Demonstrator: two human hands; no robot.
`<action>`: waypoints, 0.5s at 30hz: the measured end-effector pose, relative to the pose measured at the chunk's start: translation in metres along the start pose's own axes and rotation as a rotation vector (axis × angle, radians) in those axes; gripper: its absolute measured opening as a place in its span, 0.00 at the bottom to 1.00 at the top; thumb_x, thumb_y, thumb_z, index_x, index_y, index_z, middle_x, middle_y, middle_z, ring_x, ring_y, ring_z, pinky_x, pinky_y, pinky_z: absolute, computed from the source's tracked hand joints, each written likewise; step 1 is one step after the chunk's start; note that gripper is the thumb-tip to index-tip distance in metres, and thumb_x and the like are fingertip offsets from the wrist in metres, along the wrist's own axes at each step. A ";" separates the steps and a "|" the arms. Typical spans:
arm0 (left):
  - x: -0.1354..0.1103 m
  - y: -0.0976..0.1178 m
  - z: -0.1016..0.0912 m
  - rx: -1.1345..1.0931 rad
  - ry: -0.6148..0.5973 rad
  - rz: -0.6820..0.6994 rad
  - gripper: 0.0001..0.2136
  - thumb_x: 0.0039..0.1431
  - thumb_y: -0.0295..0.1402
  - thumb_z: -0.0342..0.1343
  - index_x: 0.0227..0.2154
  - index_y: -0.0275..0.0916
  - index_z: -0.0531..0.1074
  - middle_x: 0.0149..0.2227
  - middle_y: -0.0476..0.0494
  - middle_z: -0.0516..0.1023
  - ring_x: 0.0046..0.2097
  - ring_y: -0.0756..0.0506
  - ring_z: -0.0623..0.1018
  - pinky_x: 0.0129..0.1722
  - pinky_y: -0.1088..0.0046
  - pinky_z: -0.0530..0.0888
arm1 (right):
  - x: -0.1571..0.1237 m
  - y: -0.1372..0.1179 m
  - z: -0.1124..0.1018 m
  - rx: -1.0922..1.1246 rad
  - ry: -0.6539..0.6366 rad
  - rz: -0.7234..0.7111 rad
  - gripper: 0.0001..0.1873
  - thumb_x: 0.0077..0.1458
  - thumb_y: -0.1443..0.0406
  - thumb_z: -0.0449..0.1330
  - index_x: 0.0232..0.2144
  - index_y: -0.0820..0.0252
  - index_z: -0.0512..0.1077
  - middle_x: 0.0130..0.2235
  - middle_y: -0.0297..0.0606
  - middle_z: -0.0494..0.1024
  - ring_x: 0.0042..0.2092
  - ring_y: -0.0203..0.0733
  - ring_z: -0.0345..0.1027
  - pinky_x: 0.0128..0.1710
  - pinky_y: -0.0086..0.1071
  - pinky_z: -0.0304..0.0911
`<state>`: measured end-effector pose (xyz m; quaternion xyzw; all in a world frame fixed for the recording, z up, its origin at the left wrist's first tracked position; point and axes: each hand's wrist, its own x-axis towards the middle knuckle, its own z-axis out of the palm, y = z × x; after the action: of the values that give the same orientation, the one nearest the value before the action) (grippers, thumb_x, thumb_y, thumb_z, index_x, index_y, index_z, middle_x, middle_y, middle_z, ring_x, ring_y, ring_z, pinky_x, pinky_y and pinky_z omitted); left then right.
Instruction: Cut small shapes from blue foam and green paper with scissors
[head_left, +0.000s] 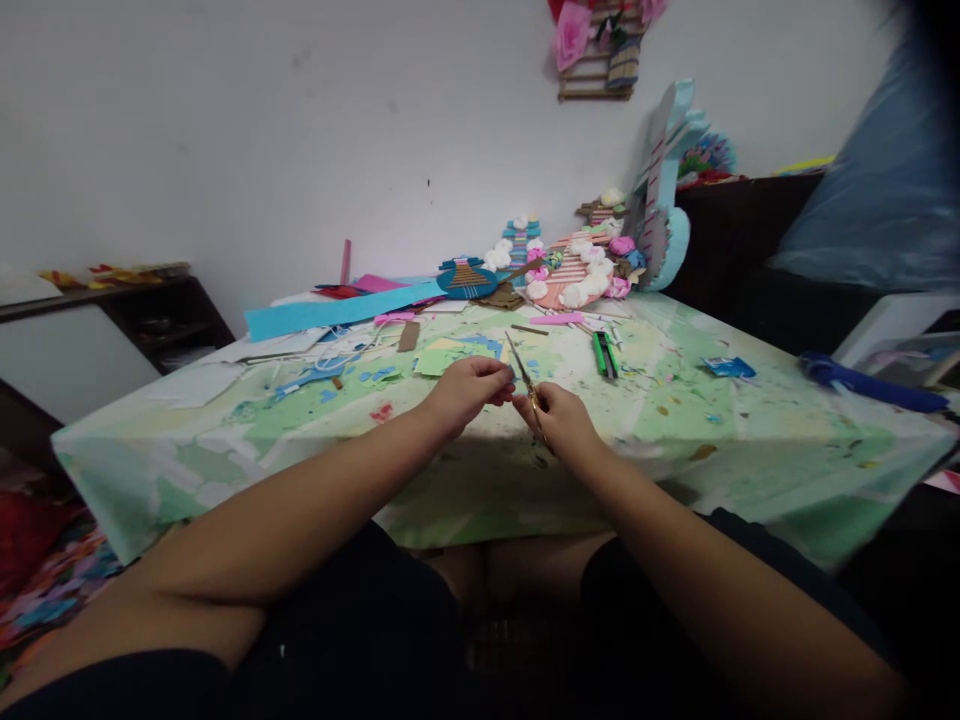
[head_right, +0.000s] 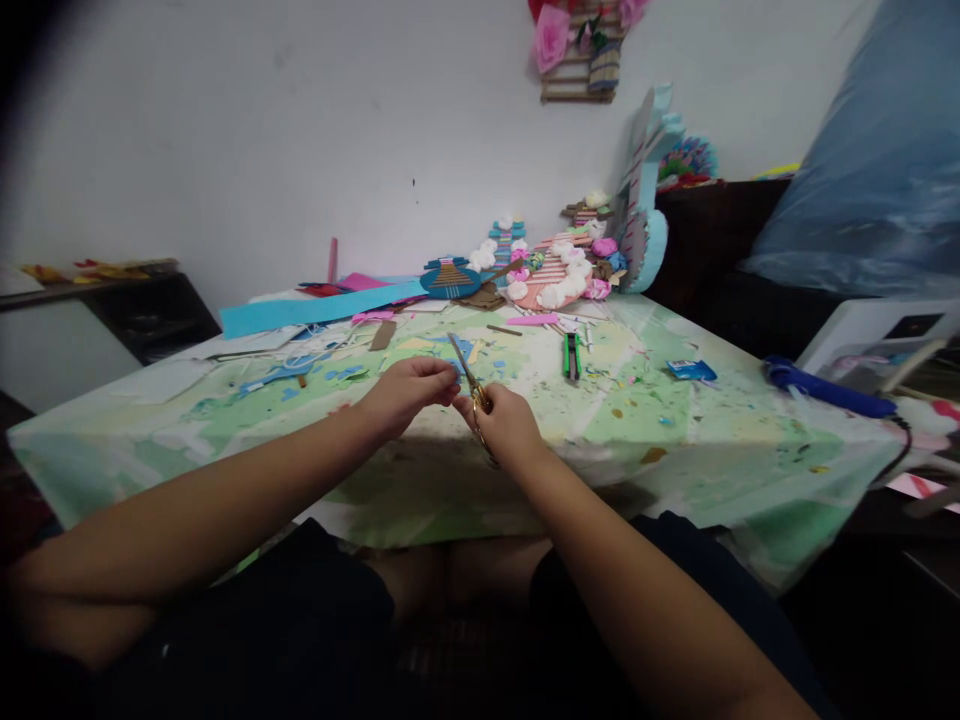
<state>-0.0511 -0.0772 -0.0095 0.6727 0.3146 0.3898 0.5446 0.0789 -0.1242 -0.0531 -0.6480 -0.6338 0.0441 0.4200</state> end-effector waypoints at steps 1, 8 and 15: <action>0.000 -0.002 0.001 -0.016 0.009 -0.018 0.07 0.42 0.31 0.55 0.25 0.32 0.67 0.20 0.48 0.69 0.22 0.53 0.69 0.27 0.74 0.67 | 0.000 0.000 0.000 0.068 0.000 0.021 0.20 0.45 0.49 0.49 0.16 0.59 0.55 0.17 0.29 0.57 0.21 0.32 0.49 0.20 0.27 0.43; -0.002 -0.011 0.005 -0.100 -0.011 -0.032 0.09 0.41 0.30 0.57 0.27 0.34 0.66 0.20 0.50 0.69 0.21 0.53 0.70 0.25 0.74 0.67 | 0.001 -0.003 0.000 0.888 -0.114 0.189 0.16 0.38 0.58 0.59 0.26 0.59 0.57 0.21 0.27 0.62 0.23 0.31 0.58 0.24 0.27 0.54; -0.007 -0.009 0.010 -0.165 -0.078 -0.097 0.10 0.39 0.33 0.58 0.25 0.31 0.69 0.20 0.48 0.71 0.24 0.53 0.70 0.32 0.72 0.68 | -0.003 0.000 -0.002 1.109 -0.049 0.149 0.15 0.34 0.66 0.62 0.24 0.60 0.59 0.23 0.27 0.63 0.24 0.29 0.57 0.25 0.25 0.53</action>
<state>-0.0461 -0.0860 -0.0202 0.6245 0.2921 0.3610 0.6280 0.0795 -0.1278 -0.0529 -0.3719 -0.4778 0.4153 0.6789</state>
